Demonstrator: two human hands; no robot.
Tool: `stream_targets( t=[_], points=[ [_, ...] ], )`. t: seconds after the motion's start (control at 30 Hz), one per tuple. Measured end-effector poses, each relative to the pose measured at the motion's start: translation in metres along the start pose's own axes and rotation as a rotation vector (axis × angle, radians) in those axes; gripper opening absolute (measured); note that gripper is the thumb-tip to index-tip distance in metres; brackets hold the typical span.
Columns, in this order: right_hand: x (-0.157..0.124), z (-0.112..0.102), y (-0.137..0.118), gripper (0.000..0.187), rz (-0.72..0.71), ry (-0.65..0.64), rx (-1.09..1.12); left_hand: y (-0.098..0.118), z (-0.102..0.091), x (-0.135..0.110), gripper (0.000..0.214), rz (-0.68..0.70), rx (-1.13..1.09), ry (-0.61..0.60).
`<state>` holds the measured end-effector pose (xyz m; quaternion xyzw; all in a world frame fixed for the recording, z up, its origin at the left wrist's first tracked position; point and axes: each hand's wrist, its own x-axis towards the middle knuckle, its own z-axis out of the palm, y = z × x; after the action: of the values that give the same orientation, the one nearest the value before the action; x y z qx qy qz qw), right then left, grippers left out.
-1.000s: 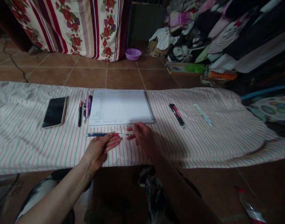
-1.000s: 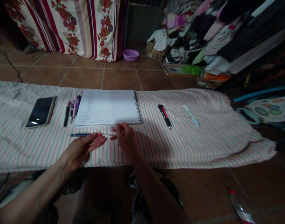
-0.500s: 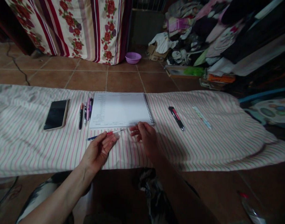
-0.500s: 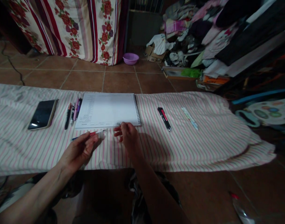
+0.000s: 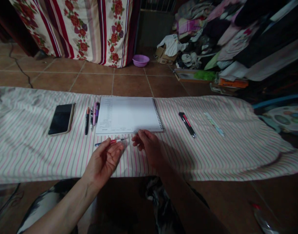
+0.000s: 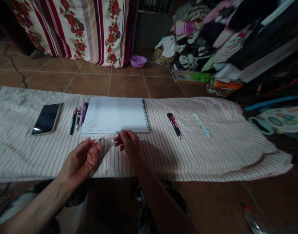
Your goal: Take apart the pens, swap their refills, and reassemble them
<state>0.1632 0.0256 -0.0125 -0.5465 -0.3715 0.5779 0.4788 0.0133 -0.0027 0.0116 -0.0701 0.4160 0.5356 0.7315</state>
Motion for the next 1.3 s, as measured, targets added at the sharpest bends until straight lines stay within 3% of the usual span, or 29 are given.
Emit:
stream_targets(
  t=[0.17,0.4,0.7,0.93,1.2,1.3],
  points=[
    [-0.001,0.006,0.002,0.028,0.090,-0.082,0.072,0.000,-0.001,-0.002,0.018,0.059,-0.054,-0.013],
    [-0.003,0.015,0.002,0.026,0.119,-0.169,0.073,0.004,0.001,-0.005,0.021,-0.078,-0.159,0.115],
    [0.000,0.020,0.006,0.019,-0.089,-0.212,-0.226,0.003,0.000,-0.004,0.017,-0.228,-0.074,0.017],
    [0.001,0.016,0.010,0.012,-0.224,-0.184,-0.371,-0.004,-0.005,0.002,0.013,-0.129,0.006,-0.014],
    [-0.004,0.014,0.007,0.008,-0.669,-0.178,-0.739,-0.009,-0.010,0.011,0.014,-0.016,0.099,-0.020],
    [-0.004,0.013,0.006,0.009,-0.713,-0.219,-0.824,-0.011,-0.011,0.014,0.016,-0.002,0.115,-0.024]
  ],
)
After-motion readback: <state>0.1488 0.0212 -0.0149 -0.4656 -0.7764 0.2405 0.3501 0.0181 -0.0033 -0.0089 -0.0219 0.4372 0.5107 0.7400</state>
